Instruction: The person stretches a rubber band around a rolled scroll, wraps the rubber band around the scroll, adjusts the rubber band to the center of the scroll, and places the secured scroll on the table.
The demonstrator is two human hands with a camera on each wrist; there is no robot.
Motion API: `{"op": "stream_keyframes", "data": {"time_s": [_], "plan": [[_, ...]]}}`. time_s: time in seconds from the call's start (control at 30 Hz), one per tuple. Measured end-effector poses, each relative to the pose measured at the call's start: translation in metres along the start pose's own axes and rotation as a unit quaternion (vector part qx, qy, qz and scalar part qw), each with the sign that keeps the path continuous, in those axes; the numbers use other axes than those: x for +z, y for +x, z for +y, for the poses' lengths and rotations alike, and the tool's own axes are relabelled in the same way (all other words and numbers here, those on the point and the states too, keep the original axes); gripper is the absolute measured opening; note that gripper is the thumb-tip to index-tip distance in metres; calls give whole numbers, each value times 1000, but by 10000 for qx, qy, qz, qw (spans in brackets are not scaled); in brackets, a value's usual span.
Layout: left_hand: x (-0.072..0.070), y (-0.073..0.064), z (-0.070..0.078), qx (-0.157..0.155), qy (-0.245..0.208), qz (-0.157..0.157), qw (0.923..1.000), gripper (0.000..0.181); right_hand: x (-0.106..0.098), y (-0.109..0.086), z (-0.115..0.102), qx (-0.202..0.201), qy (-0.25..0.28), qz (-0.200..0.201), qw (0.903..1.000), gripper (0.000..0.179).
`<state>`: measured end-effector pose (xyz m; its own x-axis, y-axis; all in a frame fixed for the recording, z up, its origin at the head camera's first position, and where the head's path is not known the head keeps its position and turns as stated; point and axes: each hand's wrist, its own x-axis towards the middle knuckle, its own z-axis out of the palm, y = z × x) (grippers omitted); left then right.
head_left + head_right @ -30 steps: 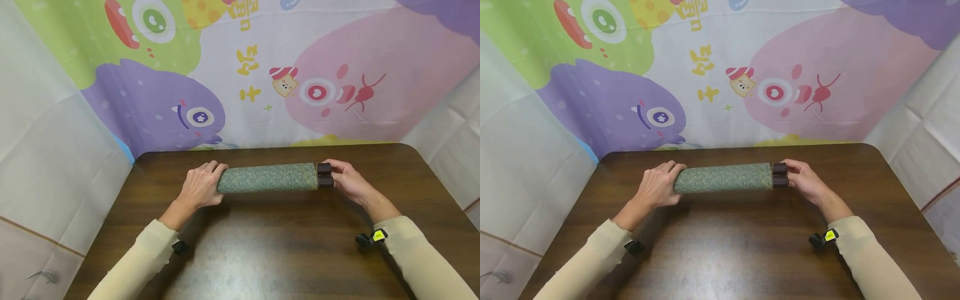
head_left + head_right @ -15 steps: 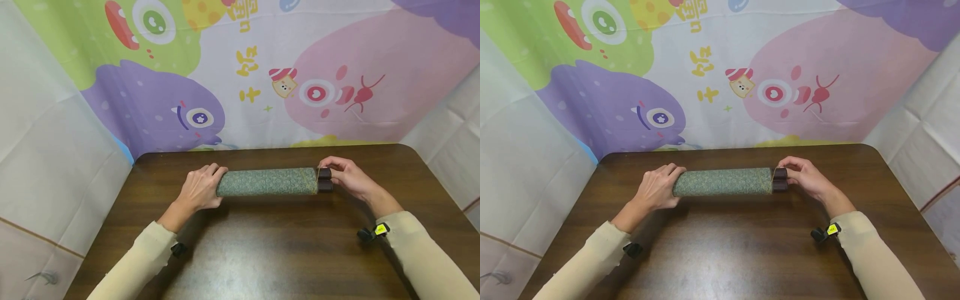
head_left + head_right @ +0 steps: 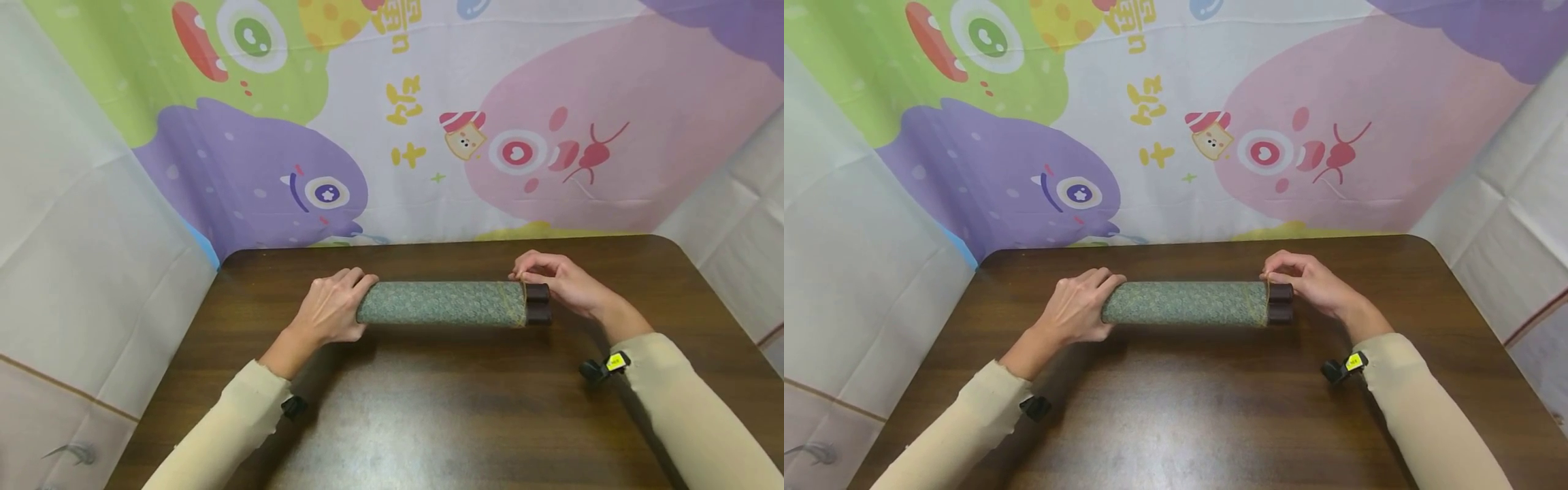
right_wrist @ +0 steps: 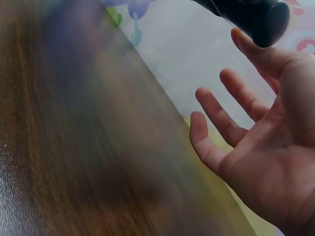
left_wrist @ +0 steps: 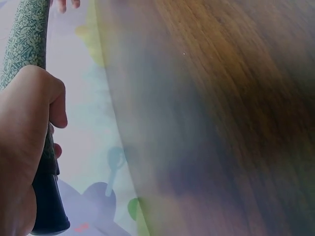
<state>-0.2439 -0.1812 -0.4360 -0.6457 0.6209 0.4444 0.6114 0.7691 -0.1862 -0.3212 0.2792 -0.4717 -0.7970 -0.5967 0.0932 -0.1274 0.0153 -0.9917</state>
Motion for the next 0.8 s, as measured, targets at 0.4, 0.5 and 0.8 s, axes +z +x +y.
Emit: {"op": "stream_keyframes", "data": {"time_s": [0.4,0.5,0.8], "plan": [[-2,5,1,68,-7,-72,10000,77,-1,12,-2,-734,-131,-930,9929,30],[-4,6,2,106,-13,-86,9999,77,-1,14,-6,-866,-322,-1174,9888,29],[-4,7,2,-6,-87,50,9999,76,-1,15,-12,-715,-505,-1465,9853,25]]}}
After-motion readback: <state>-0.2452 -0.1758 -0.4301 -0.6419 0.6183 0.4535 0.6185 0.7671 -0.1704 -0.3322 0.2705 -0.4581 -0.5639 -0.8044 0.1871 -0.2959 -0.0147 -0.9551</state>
